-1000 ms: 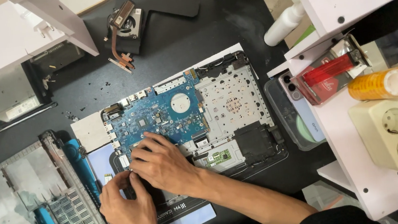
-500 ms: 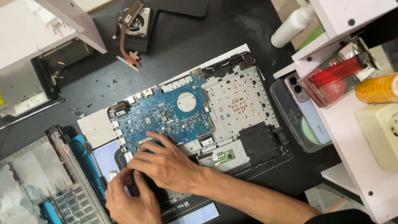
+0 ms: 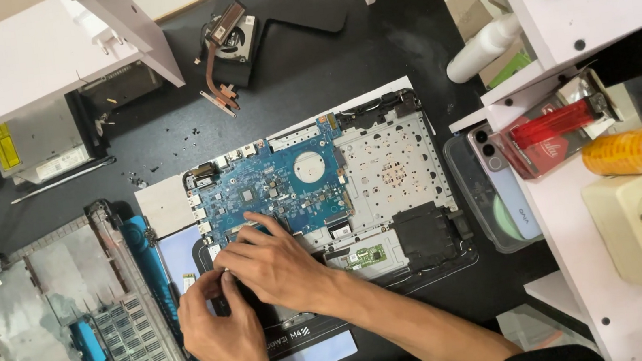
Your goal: The person places a small circuit board into the laptop chassis and secures it with a screwdriver. They then position the main motherboard into the chassis and connect a ribbon cable to the board.
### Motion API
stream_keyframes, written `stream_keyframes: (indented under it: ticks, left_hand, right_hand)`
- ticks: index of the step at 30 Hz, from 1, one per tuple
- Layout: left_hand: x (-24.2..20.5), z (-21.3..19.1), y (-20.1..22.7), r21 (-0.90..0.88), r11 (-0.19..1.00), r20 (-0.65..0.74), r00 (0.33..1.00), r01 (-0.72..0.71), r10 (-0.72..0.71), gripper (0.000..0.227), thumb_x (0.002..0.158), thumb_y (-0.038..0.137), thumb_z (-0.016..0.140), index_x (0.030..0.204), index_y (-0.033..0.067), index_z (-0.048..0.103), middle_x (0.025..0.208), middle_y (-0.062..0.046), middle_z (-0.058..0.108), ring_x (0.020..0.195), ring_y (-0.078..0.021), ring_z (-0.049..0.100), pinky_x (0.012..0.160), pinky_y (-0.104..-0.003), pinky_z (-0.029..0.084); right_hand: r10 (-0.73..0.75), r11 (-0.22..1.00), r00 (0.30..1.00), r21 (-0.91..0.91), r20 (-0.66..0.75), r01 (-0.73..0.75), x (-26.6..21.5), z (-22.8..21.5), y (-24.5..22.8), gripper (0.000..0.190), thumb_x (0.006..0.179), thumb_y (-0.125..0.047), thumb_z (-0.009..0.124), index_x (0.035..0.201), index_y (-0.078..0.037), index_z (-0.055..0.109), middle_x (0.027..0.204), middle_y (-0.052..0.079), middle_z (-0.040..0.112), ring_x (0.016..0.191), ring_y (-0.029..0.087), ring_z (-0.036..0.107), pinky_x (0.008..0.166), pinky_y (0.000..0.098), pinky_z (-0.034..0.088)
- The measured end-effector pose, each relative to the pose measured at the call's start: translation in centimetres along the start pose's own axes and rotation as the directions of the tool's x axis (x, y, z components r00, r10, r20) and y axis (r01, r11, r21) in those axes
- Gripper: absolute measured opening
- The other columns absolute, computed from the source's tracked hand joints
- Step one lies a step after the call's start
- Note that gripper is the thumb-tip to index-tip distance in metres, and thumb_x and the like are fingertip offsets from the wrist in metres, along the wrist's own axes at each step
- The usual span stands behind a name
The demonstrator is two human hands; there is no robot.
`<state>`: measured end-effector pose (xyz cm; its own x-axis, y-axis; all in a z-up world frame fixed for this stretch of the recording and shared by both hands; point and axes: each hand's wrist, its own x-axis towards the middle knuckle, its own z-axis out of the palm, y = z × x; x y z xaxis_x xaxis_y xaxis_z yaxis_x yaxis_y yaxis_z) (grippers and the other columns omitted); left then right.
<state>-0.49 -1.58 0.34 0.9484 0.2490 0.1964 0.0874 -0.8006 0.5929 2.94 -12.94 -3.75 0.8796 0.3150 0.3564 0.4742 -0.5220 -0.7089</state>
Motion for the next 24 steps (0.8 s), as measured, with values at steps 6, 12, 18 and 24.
stream_keyframes:
  ticks: [6, 12, 18, 24]
  left_hand:
    - [0.0, 0.1, -0.1, -0.005, 0.999, -0.006, 0.999, 0.036, -0.036, 0.011, 0.094, 0.006, 0.074, 0.103, 0.0001, 0.07, 0.093, -0.012, 0.068, 0.086, -0.0277, 0.066, 0.078, -0.04, 0.052]
    - [0.0, 0.1, -0.1, 0.013, 1.0, -0.007, 1.0, 0.003, -0.003, 0.011, 0.093, 0.005, 0.074, 0.102, 0.0006, 0.071, 0.092, -0.012, 0.069, 0.087, -0.0284, 0.066, 0.078, -0.042, 0.051]
    - [0.0, -0.5, -0.1, -0.041, 0.998, -0.003, 0.999, 0.042, -0.042, 0.013, 0.095, 0.004, 0.069, 0.107, 0.0002, 0.072, 0.096, -0.014, 0.071, 0.091, -0.0304, 0.068, 0.082, -0.041, 0.053]
    - [0.0, -2.1, -0.3, -0.122, 0.988, 0.034, 0.995, 0.097, -0.093, 0.018, 0.098, 0.003, 0.063, 0.113, -0.001, 0.072, 0.102, -0.016, 0.073, 0.094, -0.0288, 0.072, 0.085, -0.039, 0.053]
  right_hand:
    - [0.005, 1.0, 1.0, 0.007, 0.006, -0.005, 0.1, 0.2, 0.1, 0.016, 0.089, 0.0, 0.068, 0.104, -0.006, 0.066, 0.095, 0.005, 0.07, 0.1, 0.023, 0.065, 0.122, 0.0561, 0.035]
    - [0.006, 1.0, 1.0, 0.004, 0.0, -0.006, -0.1, 0.2, 0.3, 0.018, 0.089, -0.002, 0.068, 0.106, -0.006, 0.067, 0.099, 0.005, 0.071, 0.102, 0.023, 0.066, 0.123, 0.0535, 0.036]
    - [0.029, 0.999, 0.999, 0.041, -0.017, -0.028, -0.1, -0.4, 0.0, 0.021, 0.091, -0.005, 0.071, 0.111, -0.007, 0.068, 0.106, 0.006, 0.072, 0.109, 0.025, 0.065, 0.123, 0.0508, 0.037]
    - [0.027, 0.999, 0.999, 0.023, -0.022, -0.027, 0.1, -0.6, -0.1, 0.026, 0.089, -0.005, 0.073, 0.114, -0.007, 0.068, 0.11, 0.007, 0.073, 0.113, 0.027, 0.065, 0.122, 0.0503, 0.036]
